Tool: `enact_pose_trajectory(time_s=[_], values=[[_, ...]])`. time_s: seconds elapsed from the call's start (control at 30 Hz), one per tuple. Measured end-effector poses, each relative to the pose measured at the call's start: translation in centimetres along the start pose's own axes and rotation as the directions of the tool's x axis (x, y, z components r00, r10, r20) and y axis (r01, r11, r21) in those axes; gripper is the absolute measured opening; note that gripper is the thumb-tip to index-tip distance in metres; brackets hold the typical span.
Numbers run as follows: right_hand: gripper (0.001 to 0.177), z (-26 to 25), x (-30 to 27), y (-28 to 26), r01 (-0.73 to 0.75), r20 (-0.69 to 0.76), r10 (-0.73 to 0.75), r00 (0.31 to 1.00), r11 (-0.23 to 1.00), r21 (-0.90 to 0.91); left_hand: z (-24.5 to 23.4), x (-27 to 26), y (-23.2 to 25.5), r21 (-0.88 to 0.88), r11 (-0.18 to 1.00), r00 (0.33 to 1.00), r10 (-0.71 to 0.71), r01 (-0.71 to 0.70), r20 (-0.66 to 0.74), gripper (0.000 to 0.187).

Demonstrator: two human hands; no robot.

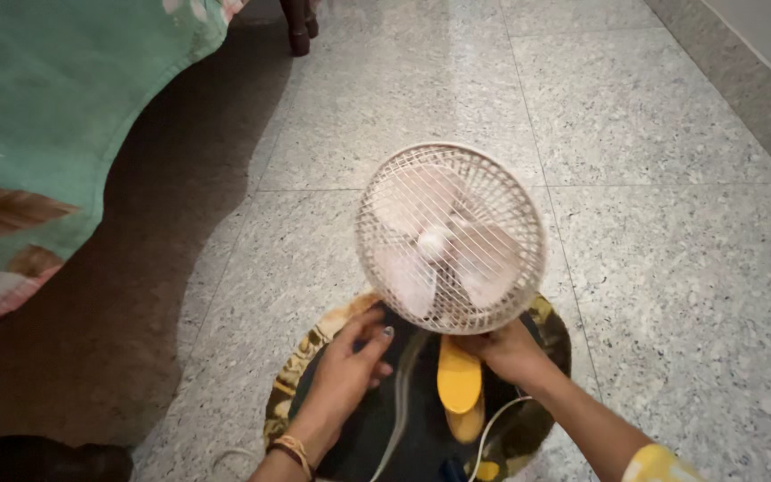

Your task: The person uses a green screwdriver to loosen and remove screws from the yellow base of a small white electric fan. They repeatedly adjust the fan's position and continue unscrewing the base throughout the clip.

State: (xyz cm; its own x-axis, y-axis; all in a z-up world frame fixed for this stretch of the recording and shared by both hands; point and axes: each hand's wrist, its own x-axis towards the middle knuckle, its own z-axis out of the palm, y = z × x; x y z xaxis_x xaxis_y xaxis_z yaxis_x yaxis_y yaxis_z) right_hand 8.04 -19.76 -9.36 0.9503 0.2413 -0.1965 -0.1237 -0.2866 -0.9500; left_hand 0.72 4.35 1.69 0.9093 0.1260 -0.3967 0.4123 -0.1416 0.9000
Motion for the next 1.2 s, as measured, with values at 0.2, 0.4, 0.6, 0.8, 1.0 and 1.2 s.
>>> enact_pose_trajectory(time_s=[0.2, 0.4, 0.6, 0.8, 1.0, 1.2], values=[[0.051, -0.4, -0.4, 1.9, 0.181, -0.010, -0.182, 0.983, 0.981, -0.073, 0.5, 1.8, 4.9, -0.082, 0.986, 0.988, 0.147, -0.143, 0.051, 0.102], [0.043, -0.6, -1.7, 2.5, 0.102, 0.025, -0.103, 0.994, 0.995, 0.013, 0.5, 3.8, 9.1, -0.097, 0.991, 0.993, 0.099, -0.092, 0.068, 0.122], [0.042, -0.5, -2.4, 3.8, 0.122, 0.000, -0.124, 0.992, 0.979, -0.166, 0.3, 2.7, 12.4, 0.466, 0.846, 0.966, 0.226, -0.258, 0.125, 0.114], [0.035, -0.4, -3.8, 4.5, 0.255, -0.049, -0.303, 0.952, 0.868, -0.426, 0.6, -3.0, 12.7, 0.390, 0.874, 0.957, 0.259, -0.291, 0.134, 0.103], [0.052, -0.4, -5.0, 3.5, 0.051, -0.160, -0.174, 0.972, 0.815, -0.577, 1.2, -6.3, 10.9, 0.337, 0.833, 0.898, 0.420, -0.438, 0.130, 0.097], [0.048, -2.1, -5.9, 2.9, 0.271, -0.027, -0.365, 0.931, 0.738, -0.617, 1.3, -7.5, 9.1, 0.397, 0.795, 0.884, 0.455, -0.459, 0.112, 0.096]])
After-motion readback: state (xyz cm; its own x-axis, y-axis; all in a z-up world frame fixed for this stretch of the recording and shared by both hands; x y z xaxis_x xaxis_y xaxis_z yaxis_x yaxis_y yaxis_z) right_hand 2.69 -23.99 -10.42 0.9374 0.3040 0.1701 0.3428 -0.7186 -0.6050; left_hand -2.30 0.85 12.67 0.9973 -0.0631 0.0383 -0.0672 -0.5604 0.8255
